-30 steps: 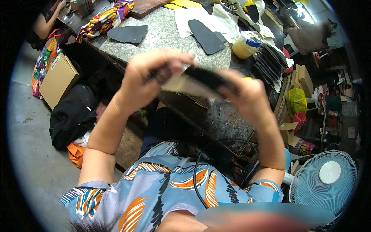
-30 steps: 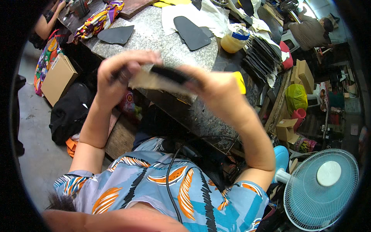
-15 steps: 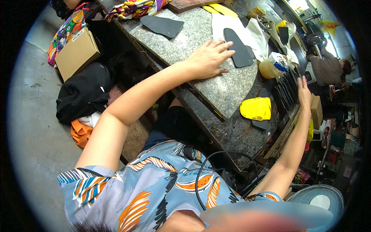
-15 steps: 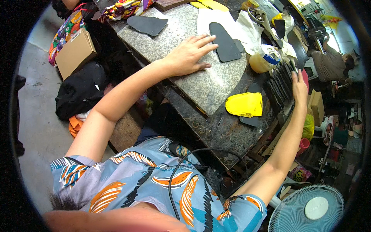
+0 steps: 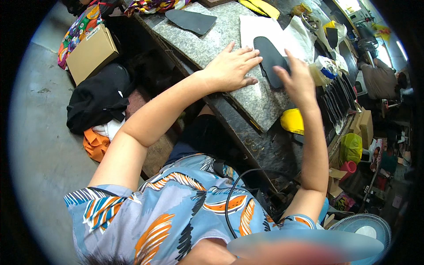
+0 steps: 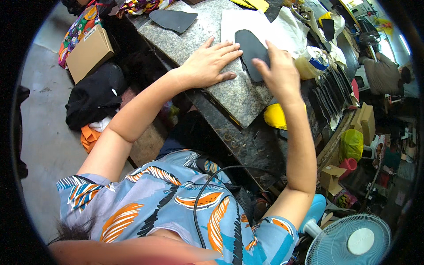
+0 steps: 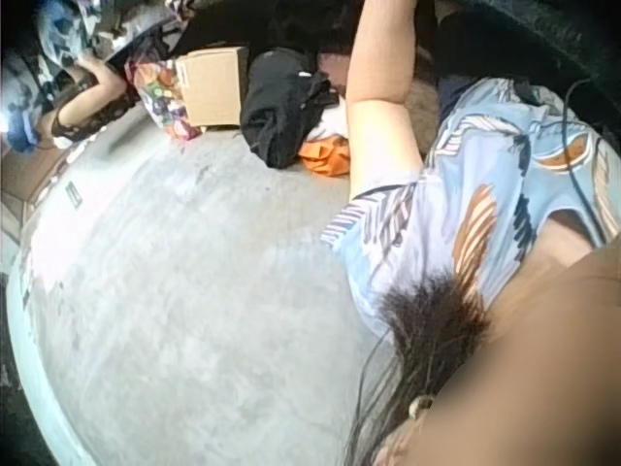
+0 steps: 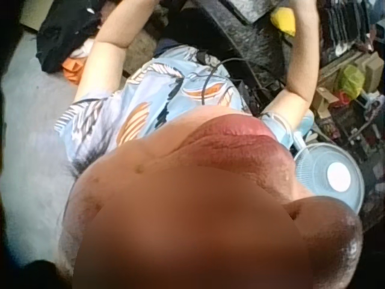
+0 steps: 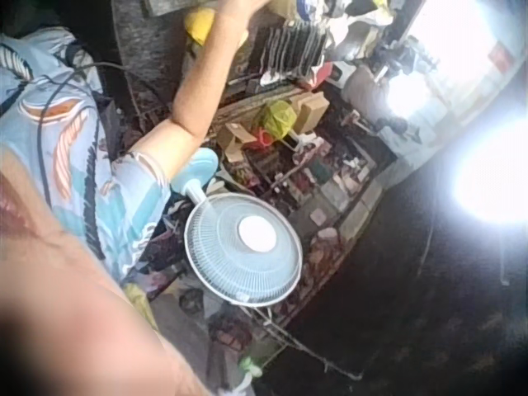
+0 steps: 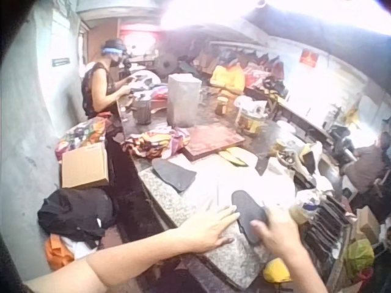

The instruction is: The person repeatedly wipes black and yellow shoe sole pieces with a white cloth on a workbench. They handle the pieces one at a time, turning them over and wiping different sides before placing them back on the bench.

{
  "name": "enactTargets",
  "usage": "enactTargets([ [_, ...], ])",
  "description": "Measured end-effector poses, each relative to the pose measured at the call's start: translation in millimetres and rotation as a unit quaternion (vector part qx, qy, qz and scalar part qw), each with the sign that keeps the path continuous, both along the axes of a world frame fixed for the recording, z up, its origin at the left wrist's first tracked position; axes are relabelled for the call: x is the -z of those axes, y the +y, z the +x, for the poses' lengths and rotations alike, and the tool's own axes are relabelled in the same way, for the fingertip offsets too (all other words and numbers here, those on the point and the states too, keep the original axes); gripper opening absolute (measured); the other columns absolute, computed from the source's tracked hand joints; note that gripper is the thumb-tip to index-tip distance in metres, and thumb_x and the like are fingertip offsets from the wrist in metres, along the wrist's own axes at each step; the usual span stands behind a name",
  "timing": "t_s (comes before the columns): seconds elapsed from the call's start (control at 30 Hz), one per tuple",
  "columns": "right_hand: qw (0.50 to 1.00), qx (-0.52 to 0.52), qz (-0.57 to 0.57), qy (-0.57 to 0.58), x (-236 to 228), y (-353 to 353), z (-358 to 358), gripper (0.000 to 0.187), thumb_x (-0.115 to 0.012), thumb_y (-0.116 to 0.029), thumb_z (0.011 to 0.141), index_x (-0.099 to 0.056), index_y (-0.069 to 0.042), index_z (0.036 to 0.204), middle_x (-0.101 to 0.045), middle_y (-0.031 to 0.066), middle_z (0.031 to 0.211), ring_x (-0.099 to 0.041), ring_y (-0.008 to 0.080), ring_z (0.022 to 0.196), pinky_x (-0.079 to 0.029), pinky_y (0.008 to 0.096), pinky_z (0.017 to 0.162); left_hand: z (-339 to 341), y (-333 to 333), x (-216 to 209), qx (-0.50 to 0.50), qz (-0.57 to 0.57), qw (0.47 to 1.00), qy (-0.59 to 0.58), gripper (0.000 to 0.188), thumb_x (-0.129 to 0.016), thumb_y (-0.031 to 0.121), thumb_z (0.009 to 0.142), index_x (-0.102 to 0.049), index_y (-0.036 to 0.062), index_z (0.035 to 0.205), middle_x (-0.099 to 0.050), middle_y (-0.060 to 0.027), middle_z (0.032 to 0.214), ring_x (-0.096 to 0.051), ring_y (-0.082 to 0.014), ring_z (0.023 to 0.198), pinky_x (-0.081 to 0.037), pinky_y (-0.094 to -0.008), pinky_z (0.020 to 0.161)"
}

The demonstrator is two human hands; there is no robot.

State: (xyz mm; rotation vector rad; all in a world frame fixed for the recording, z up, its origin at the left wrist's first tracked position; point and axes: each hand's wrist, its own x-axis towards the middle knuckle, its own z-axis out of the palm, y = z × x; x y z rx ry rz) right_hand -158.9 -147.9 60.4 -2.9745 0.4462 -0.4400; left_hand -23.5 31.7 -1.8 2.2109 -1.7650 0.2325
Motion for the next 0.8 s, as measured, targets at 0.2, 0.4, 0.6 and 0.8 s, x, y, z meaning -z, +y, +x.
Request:
enactTargets([
  [0.2, 0.999, 0.007, 0.037, 0.010, 18.3, 20.8, 12.0, 0.073, -0.080, -0.032, 0.076, -0.052, -0.002, 0.136, -0.066, 0.0156, 0.103, -0.063, 0.0283, 0.098, -0.050, 0.0373, 0.086, -6.7, 53.2, 1.5, 0.031, -0.016, 0.999, -0.003, 0.062, -0.053, 0.048, 0.096, -0.044, 0.0110, 0.145, -0.043, -0.0100, 0.151, -0.036, -0.0219, 0.142, -0.024, -0.0561, 0.115],
  [0.4, 0.920, -0.007, 0.392, 0.006, 28.9, 17.9, 1.8, 0.036, -0.075, -0.004, 0.079, -0.062, -0.003, 0.113, -0.053, -0.0053, 0.077, -0.049, 0.0047, 0.071, -0.042, 0.0200, 0.065, 5.2, 59.6, -6.5, 0.015, -0.185, 0.973, 0.140, 0.046, -0.067, 0.025, 0.089, -0.055, 0.0065, 0.130, -0.059, -0.0171, 0.125, -0.055, -0.0342, 0.118, -0.038, -0.0536, 0.105],
  [0.6, 0.830, -0.046, 0.550, -0.081, 40.9, 18.8, -7.6, 0.012, -0.065, -0.005, 0.088, -0.056, -0.007, 0.096, -0.054, -0.0049, 0.088, -0.048, 0.0041, 0.081, -0.039, 0.0198, 0.072, 7.9, 46.2, -8.4, -0.190, -0.093, 0.977, -0.018, 0.053, -0.068, 0.047, 0.085, -0.060, 0.0089, 0.120, -0.061, -0.0132, 0.107, -0.055, -0.0299, 0.109, -0.040, -0.0445, 0.097],
  [0.8, 0.789, -0.045, 0.592, -0.158, 44.3, 19.1, -22.7, 0.019, -0.053, -0.008, 0.095, -0.057, -0.007, 0.114, -0.062, -0.0001, 0.103, -0.055, 0.0087, 0.092, -0.043, 0.0244, 0.084, -9.3, 34.3, -20.9, -0.139, -0.090, 0.945, 0.284, 0.058, -0.070, 0.037, 0.088, -0.049, 0.0078, 0.133, -0.066, -0.0206, 0.103, -0.064, -0.0334, 0.106, -0.051, -0.0399, 0.088],
])
